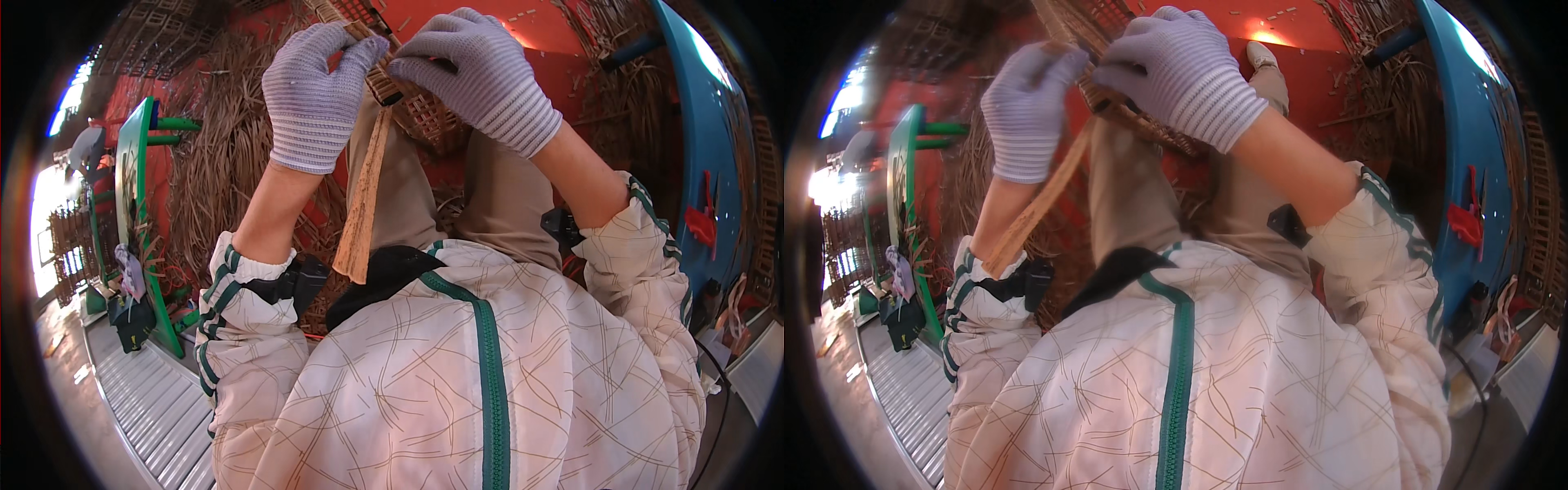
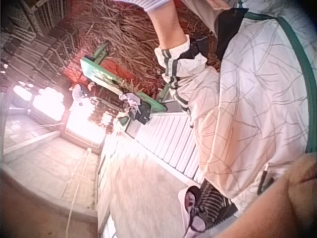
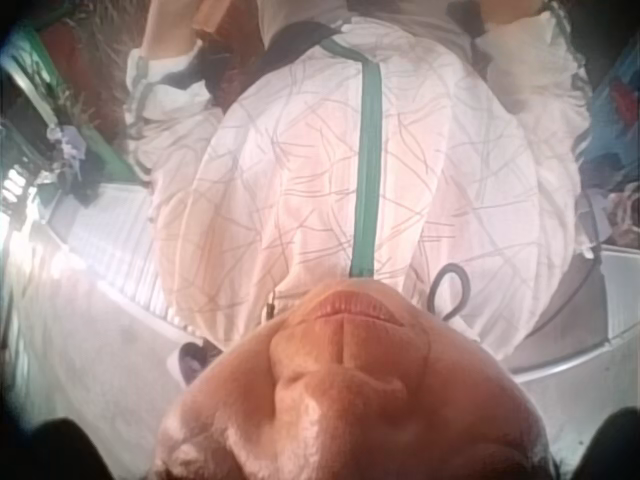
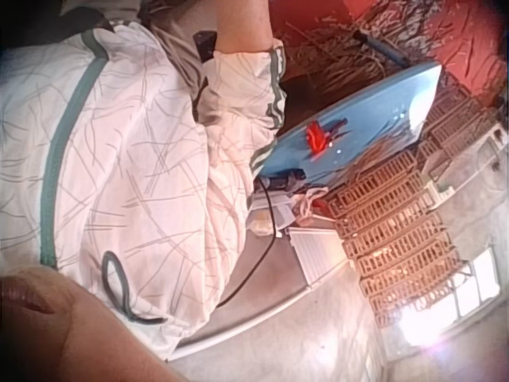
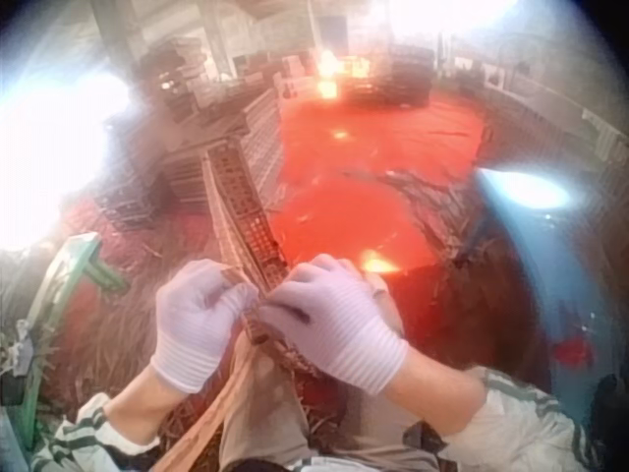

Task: The recorder is weaving a rectangular basket or mat using thin strips of wood or bamboo, using a stapler and pliers to secure and trim the pieces.

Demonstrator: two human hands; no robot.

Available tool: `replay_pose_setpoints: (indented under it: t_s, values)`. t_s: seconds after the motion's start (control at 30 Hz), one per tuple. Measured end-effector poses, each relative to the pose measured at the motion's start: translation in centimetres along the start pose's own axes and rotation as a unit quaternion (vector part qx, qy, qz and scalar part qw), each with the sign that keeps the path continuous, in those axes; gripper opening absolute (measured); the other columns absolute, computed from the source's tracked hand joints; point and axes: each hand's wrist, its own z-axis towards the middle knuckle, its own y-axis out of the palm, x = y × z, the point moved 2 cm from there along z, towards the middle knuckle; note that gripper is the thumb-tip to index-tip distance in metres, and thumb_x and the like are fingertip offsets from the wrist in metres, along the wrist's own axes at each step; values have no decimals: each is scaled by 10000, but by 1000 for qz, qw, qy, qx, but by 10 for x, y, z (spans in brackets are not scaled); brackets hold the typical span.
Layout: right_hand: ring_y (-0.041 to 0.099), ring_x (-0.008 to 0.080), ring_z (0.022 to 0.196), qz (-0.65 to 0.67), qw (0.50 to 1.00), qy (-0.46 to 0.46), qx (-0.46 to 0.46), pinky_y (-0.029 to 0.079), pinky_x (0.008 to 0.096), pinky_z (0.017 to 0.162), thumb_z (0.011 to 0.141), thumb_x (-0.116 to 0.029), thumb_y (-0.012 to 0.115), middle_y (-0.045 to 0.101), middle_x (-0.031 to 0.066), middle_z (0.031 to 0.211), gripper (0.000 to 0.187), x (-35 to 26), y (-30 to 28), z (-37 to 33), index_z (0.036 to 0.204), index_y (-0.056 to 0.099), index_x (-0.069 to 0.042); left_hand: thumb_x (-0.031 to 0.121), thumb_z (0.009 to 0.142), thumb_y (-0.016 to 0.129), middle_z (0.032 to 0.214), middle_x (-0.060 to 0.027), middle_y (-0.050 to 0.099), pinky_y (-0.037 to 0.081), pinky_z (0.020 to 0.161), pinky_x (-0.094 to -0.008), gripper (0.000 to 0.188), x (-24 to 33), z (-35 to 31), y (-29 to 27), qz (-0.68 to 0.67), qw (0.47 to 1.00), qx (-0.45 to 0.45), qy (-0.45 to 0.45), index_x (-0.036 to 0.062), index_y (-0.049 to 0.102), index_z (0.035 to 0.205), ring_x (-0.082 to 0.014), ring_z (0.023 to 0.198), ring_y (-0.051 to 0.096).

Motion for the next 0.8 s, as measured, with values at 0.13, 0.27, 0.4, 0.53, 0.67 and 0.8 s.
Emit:
replay_pose_setpoints:
  t_s: [0.13,0.27,0.4,0.53,0.67,0.8]
  values:
    - [635,329,842,29,995,56,-79,511,394,764,855,-251,697,666,132,839,178,11,4,10,874,739,-79,199,831,781,727,-108,659,495,622,-344,152,-1,0,1,-2,1000,15,-5,55,757,872,-254,652,628]
    - [668,346,839,68,965,154,-202,530,401,760,882,-281,658,695,169,864,232,10,-3,30,921,737,-66,199,817,790,717,-110,657,495,622,-351,151,-4,0,3,18,1000,21,-16,55,752,836,-253,652,633]
    - [687,334,817,-7,935,192,-298,542,394,749,903,-314,615,711,172,858,276,17,8,40,931,745,-73,189,803,796,788,-95,681,518,682,-344,179,-7,2,5,20,998,24,-52,62,736,914,-260,724,658]
    - [694,313,819,89,900,260,-337,548,377,750,902,-323,607,719,140,867,280,22,9,43,894,755,-86,180,789,800,920,-69,702,533,760,-345,237,7,3,-7,98,989,109,12,87,724,994,-274,840,673]
    - [702,279,818,-135,916,-111,-362,556,370,745,876,-281,618,722,97,863,218,48,39,45,910,762,-120,195,717,816,949,-46,702,468,888,-402,253,35,-8,-14,153,980,-63,114,130,742,950,-274,963,651]
    - [702,275,824,-156,849,-191,-468,555,389,725,826,-251,651,717,100,857,195,45,38,59,949,753,-140,258,709,792,953,-30,703,415,937,-422,262,42,-21,-11,187,969,-104,124,130,750,934,-272,1000,625]
